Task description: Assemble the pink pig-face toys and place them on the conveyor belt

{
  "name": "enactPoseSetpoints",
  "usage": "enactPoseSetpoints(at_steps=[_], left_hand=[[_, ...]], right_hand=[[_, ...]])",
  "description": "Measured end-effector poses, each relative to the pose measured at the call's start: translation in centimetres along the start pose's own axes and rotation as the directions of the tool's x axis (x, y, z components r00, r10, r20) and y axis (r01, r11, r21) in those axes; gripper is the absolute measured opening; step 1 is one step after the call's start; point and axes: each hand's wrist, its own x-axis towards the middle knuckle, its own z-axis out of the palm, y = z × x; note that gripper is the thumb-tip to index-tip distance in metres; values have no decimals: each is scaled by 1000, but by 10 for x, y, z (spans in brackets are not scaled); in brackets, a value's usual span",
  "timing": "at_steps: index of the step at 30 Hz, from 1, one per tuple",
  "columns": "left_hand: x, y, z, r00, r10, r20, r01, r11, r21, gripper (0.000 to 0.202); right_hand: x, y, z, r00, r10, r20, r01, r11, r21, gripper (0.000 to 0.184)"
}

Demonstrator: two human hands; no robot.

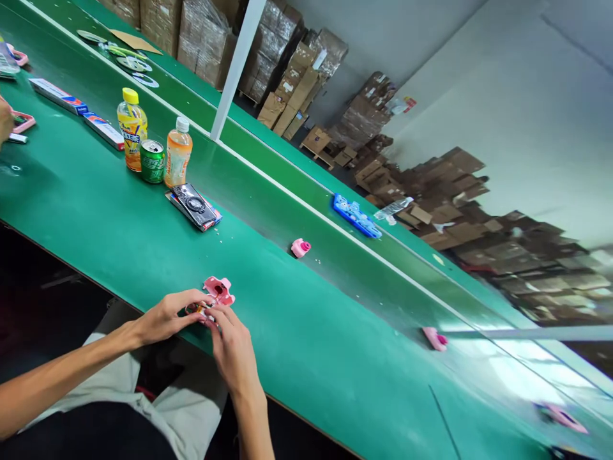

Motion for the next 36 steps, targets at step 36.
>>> enactPoseSetpoints(at_steps=[36], left_hand=[[-6,0,-10,995,-20,95,-14,940,341,33]], right_hand=[[-14,14,17,998,-68,9,68,948,-310,33]])
